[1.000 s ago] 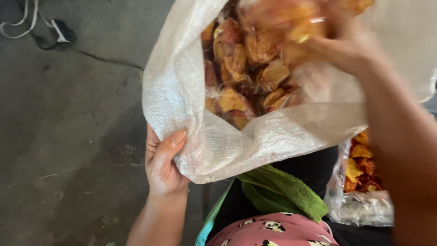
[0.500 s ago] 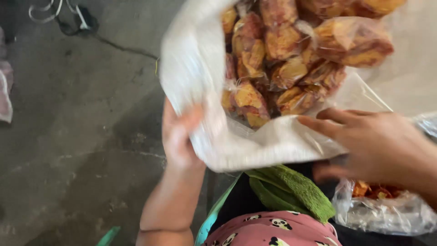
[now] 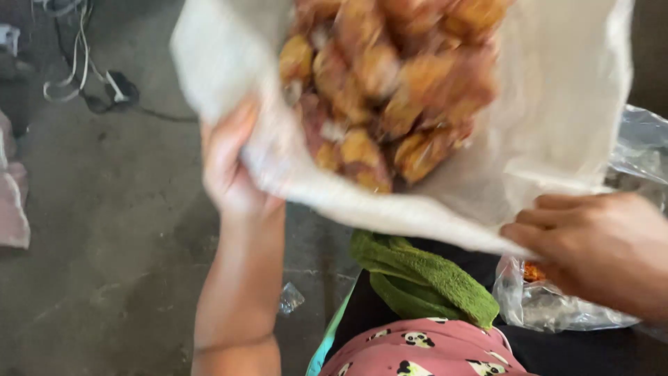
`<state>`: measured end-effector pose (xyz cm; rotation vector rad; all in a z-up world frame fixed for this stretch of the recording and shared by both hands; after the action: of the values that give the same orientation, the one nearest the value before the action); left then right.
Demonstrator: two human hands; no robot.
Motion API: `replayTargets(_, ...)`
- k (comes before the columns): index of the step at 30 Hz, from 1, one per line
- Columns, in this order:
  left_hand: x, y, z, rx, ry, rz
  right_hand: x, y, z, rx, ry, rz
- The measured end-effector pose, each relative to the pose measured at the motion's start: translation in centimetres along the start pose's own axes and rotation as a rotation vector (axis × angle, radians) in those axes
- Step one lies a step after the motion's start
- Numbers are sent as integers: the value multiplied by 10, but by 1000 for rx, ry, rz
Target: Packaging chips into small plastic bags from a larger container
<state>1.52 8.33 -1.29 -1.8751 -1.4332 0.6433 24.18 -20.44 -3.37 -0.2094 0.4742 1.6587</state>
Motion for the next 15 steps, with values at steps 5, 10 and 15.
replayTargets(5, -16, -15, 8, 57, 152, -4, 4, 6, 43, 59, -63, -140)
replayTargets(10, -27, -21, 8, 105, 268, 45, -28, 7, 104, 496, -529, 87)
replayTargets(15, -35, -24, 36, 199, 233, 185, -146, -260, -196, 2792, -435, -697)
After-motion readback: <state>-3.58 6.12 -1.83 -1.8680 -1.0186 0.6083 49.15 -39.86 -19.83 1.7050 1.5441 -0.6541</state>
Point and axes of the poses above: each hand's wrist, its own x-axis towards the middle knuckle, its own z-axis out of the back of the hand, y = z × x, the point moved 10 cm from there along x, towards the middle knuckle, and after that the axes turned 14 degrees about x, right-handed, at the moved point
